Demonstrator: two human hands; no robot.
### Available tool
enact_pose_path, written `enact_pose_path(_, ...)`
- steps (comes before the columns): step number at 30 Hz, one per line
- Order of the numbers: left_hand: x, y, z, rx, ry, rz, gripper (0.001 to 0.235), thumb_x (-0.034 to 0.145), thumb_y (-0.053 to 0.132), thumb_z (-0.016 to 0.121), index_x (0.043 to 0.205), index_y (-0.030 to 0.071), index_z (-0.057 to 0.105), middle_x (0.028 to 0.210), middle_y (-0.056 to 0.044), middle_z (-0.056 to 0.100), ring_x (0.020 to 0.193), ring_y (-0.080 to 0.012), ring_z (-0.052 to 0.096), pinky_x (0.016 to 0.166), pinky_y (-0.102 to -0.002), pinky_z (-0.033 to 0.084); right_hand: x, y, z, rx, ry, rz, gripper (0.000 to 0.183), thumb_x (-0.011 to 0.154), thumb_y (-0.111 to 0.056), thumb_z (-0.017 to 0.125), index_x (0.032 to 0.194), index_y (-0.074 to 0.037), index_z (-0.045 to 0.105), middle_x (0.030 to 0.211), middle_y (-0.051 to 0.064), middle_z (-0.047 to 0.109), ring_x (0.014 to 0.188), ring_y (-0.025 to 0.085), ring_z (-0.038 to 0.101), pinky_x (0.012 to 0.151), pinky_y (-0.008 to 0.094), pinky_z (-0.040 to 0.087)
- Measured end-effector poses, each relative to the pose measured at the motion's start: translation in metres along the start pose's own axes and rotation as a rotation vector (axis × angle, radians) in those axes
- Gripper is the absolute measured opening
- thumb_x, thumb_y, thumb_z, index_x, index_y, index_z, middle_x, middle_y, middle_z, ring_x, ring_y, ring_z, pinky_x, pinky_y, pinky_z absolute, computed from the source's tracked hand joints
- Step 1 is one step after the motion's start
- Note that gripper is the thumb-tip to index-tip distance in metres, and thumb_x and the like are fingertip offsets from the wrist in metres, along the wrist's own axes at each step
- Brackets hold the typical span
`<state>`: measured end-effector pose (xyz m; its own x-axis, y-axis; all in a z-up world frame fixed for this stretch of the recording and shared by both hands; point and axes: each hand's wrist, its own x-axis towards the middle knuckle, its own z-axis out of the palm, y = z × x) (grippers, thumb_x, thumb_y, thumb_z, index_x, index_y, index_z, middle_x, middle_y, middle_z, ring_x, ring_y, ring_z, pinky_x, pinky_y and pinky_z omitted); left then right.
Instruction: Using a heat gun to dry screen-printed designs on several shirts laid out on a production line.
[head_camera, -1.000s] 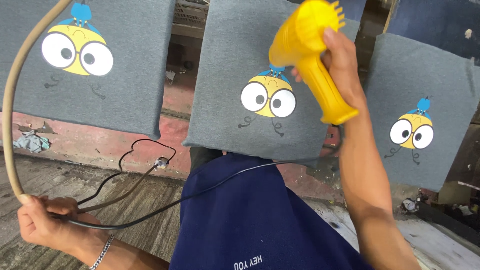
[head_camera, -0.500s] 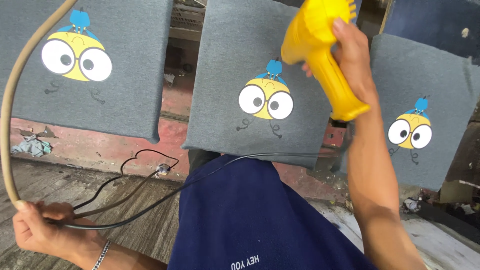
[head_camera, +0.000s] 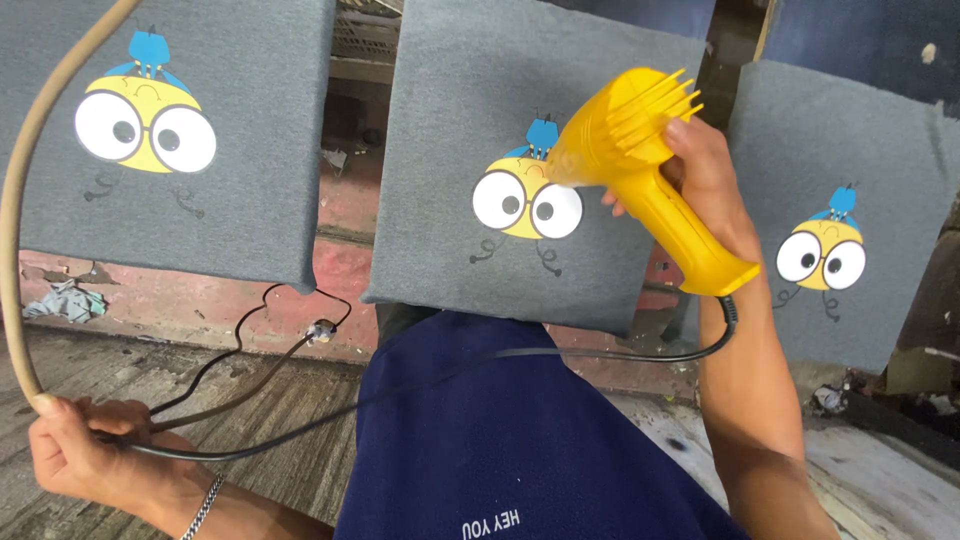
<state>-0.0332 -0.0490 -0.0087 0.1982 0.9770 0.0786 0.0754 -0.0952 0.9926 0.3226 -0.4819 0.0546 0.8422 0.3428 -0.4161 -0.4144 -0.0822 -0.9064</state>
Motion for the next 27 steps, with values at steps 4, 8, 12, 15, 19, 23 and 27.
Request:
enact_pose_path(4,0.006,0.007,0.011,-0.004,-0.025,0.014,0.053,0.12,0.026,0.067,0.078,0.013,0.037,0.064,0.002,0.027,0.053,-0.0091,0.02,0.051,-0.028,0.015,-0.013,0.01,-0.023,-0.036,0.091,-0.072,0.051,0.096,-0.051,0.057,0.118,-0.005,0.06,0.088,0.015,0.068,0.072,0.027,0.073,0.062,0.033,0.062)
enact_pose_path(8,0.016,0.01,0.023,0.017,-0.006,-0.042,0.046,0.117,0.031,0.071,0.085,0.012,0.044,0.068,0.003,0.03,0.053,-0.0066,0.023,0.05,-0.025,0.019,-0.026,0.022,-0.017,0.055,0.111,-0.001,0.059,0.091,-0.05,0.061,0.121,0.001,0.06,0.085,0.019,0.068,0.068,0.032,0.072,0.057,0.038,0.061)
enact_pose_path(12,0.023,0.009,0.029,0.017,-0.045,-0.017,0.037,0.117,0.031,0.069,0.093,0.007,0.053,0.058,-0.002,0.034,0.051,-0.0097,0.027,0.051,-0.029,0.02,-0.031,0.03,-0.009,0.114,0.177,-0.003,0.062,0.084,-0.048,0.067,0.118,0.004,0.061,0.081,0.021,0.068,0.066,0.032,0.072,0.057,0.038,0.061)
enact_pose_path(15,0.036,0.006,0.027,-0.009,-0.05,-0.022,0.041,0.117,0.027,0.068,0.088,0.01,0.045,0.064,0.003,0.029,0.051,-0.0065,0.022,0.049,-0.027,0.013,-0.048,0.024,-0.024,-0.028,0.314,0.098,0.067,0.085,-0.056,0.059,0.123,-0.001,0.062,0.083,0.023,0.069,0.067,0.032,0.071,0.054,0.037,0.058)
enact_pose_path(19,0.053,-0.004,0.022,-0.047,-0.084,0.002,0.044,0.119,0.025,0.071,0.083,0.015,0.047,0.066,0.003,0.041,0.052,-0.0074,0.034,0.045,-0.027,0.022,-0.043,0.02,0.008,-0.025,0.368,0.281,0.087,0.073,-0.076,0.048,0.117,-0.005,0.071,0.079,0.018,0.071,0.066,0.022,0.07,0.044,0.027,0.047)
enact_pose_path(23,0.082,0.007,0.019,0.01,-0.024,0.039,0.041,0.116,0.021,0.067,0.08,0.012,0.049,0.059,-0.001,0.041,0.054,-0.0096,0.038,0.052,-0.027,0.03,-0.016,0.029,0.064,0.627,0.153,-0.017,0.078,0.074,-0.062,0.073,0.132,-0.01,0.064,0.11,0.018,0.071,0.077,0.041,0.067,0.062,0.047,0.056)
enact_pose_path(27,0.129,0.013,0.009,-0.013,0.004,0.027,0.036,0.111,0.023,0.069,0.081,0.009,0.054,0.058,-0.001,0.042,0.054,-0.0084,0.038,0.056,-0.025,0.032,0.012,0.023,0.137,1.033,0.049,0.068,0.075,0.061,-0.068,0.073,0.119,-0.02,0.065,0.116,0.006,0.071,0.093,0.036,0.066,0.083,0.048,0.056)
